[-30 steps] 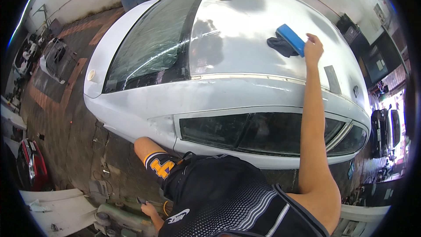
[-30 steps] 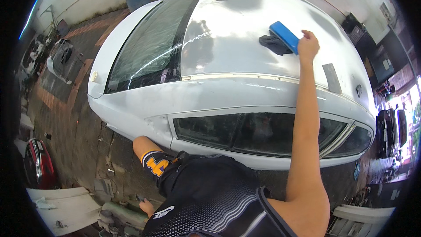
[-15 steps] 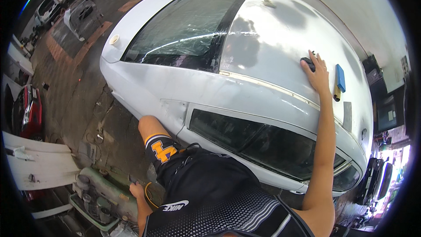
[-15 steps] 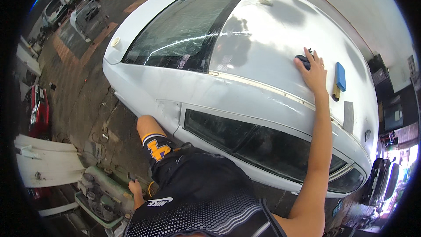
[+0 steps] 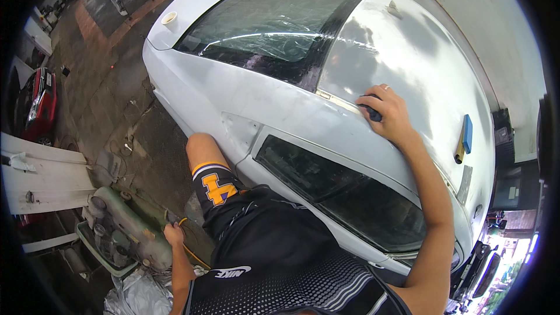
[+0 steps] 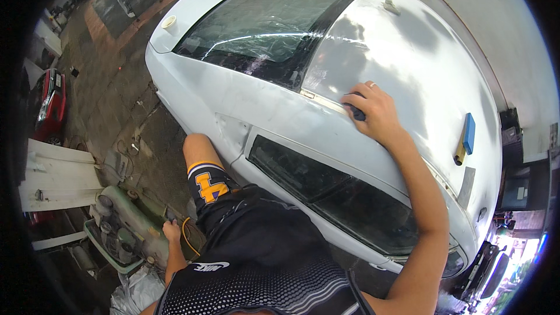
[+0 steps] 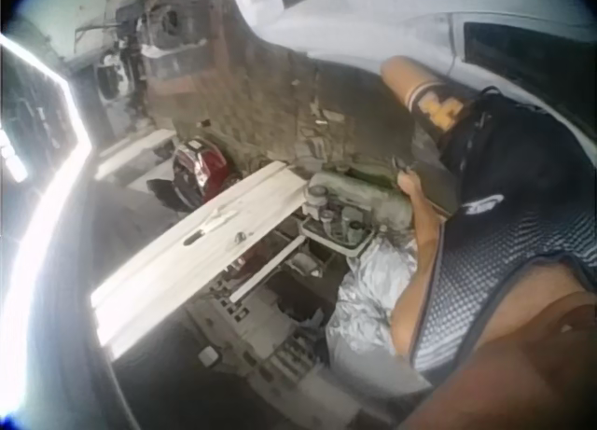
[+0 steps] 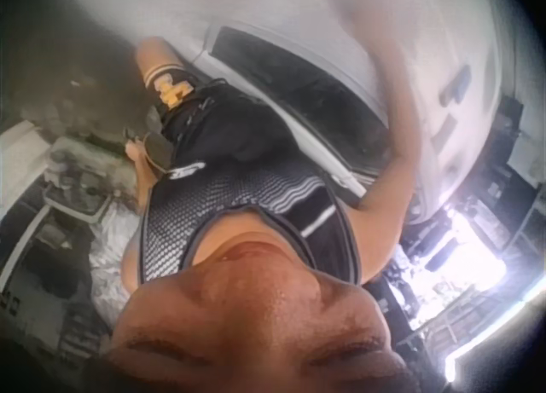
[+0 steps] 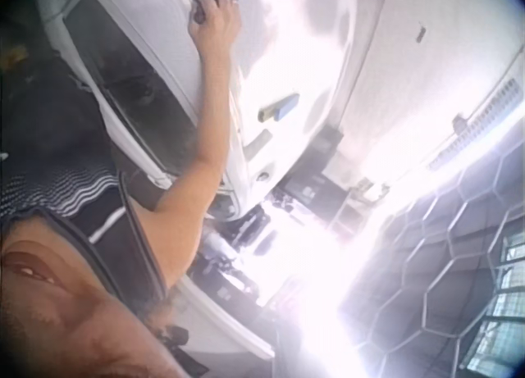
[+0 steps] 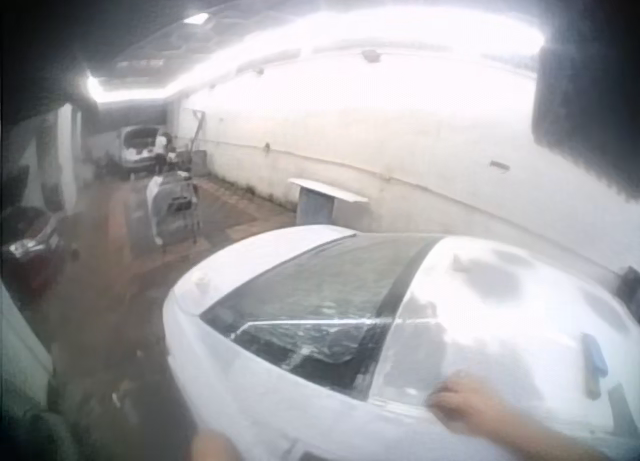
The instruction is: The person applies a tint film to the rear window of a white car. They smooth the film with a squeegee, wipe the surface with a cloth, and use a razor blade to trim the edges. The person repeatedly wets the film and continues smoothing and trimming until the edges are flush with the window frame.
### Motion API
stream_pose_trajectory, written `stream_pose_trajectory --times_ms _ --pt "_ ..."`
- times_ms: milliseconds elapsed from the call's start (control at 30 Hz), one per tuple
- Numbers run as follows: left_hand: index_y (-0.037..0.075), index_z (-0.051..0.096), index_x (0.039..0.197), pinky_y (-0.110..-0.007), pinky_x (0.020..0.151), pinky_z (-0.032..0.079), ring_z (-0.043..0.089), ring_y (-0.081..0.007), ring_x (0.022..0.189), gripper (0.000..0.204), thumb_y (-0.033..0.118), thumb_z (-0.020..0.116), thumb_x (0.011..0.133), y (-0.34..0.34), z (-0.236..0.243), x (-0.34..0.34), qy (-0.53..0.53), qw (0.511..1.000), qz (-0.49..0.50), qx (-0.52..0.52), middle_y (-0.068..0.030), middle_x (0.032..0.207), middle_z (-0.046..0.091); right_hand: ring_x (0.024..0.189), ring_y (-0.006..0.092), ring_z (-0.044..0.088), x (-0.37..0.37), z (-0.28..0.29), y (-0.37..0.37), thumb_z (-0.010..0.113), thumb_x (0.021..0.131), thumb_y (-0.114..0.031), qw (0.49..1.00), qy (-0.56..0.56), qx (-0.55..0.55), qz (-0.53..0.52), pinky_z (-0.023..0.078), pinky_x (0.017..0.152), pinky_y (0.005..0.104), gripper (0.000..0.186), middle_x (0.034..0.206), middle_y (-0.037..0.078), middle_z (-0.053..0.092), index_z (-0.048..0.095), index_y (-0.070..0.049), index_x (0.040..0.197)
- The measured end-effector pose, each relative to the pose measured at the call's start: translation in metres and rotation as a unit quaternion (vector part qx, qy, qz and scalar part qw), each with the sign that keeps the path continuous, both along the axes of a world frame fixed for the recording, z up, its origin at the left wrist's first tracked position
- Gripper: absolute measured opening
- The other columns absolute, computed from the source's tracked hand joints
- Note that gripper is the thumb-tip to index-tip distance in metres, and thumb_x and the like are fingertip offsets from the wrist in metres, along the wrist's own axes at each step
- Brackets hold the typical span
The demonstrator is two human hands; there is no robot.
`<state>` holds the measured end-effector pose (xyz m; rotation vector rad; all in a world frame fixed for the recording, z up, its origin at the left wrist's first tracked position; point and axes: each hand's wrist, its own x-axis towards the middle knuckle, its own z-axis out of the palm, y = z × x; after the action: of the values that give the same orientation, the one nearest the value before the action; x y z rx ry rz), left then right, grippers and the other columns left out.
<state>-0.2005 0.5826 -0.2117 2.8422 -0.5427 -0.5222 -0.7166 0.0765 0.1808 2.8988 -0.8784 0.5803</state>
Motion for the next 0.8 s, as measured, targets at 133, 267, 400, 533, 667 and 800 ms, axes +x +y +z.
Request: stream_pose_trajectory --times_ms 133,267,400,533,667,800 --pt "-0.010 0.067 0.090 -0.055 0.076 0.051 0.067 -0.0513 0.087 0.032 0.022 0.073 0.095 0.016 0.002 -0.004 0.014 1.000 0.014 0.017 -0.0307 0.088 0.070 0.078 0.0299 0.065 0.018 -0.006 -0.025 0.072 0.091 -0.020 0.995 0.093 0.008 -0.018 0.051 0.063 0.0444 0.008 0.086 0.007 0.065 0.070 -0.014 0.087" --pt "-0.010 0.067 0.089 -0.057 0.074 0.050 0.067 -0.0516 0.084 0.034 0.023 0.074 0.095 0.044 -0.011 0.001 -0.001 0.999 0.012 0.037 -0.0299 0.086 0.069 0.072 0.0314 0.066 0.031 -0.016 -0.075 0.070 0.091 -0.027 0.991 0.121 -0.014 -0.053 0.052 0.063 0.0451 0.014 0.078 0.010 0.065 0.070 -0.014 0.086" --pt "-0.009 0.065 0.091 -0.057 0.072 0.049 0.066 -0.0517 0.082 0.032 0.021 0.073 0.095 0.072 -0.006 -0.006 -0.011 0.998 0.024 0.063 -0.0297 0.083 0.068 0.073 0.0336 0.070 0.033 -0.026 -0.164 0.072 0.087 -0.032 0.983 0.131 -0.025 -0.127 0.055 0.066 0.0471 0.019 0.077 0.014 0.070 0.072 -0.013 0.086" --pt "-0.008 0.064 0.093 -0.057 0.071 0.048 0.066 -0.0523 0.081 0.029 0.019 0.073 0.095 0.067 0.020 -0.017 0.021 0.994 0.083 0.063 -0.0304 0.081 0.067 0.084 0.0382 0.073 0.039 -0.018 -0.265 0.068 0.089 -0.041 0.946 0.184 -0.056 -0.262 0.057 0.075 0.0525 0.031 0.087 0.018 0.075 0.074 -0.010 0.093" --pt "-0.010 0.064 0.089 -0.059 0.073 0.047 0.066 -0.0535 0.084 0.034 0.022 0.074 0.094 0.094 0.017 -0.019 0.002 0.991 0.112 0.071 -0.0333 0.084 0.068 0.090 0.0391 0.074 0.045 -0.028 -0.331 0.068 0.090 -0.044 0.919 0.198 -0.071 -0.333 0.059 0.079 0.0517 0.035 0.094 0.019 0.077 0.077 -0.010 0.098" --pt "-0.012 0.065 0.088 -0.060 0.073 0.048 0.065 -0.0563 0.085 0.037 0.023 0.075 0.093 0.099 0.019 -0.040 -0.009 0.991 0.101 0.093 -0.0350 0.084 0.067 0.090 0.0384 0.075 0.052 -0.030 -0.339 0.068 0.091 -0.045 0.920 0.190 -0.104 -0.327 0.059 0.078 0.0509 0.038 0.094 0.018 0.077 0.077 -0.010 0.101"
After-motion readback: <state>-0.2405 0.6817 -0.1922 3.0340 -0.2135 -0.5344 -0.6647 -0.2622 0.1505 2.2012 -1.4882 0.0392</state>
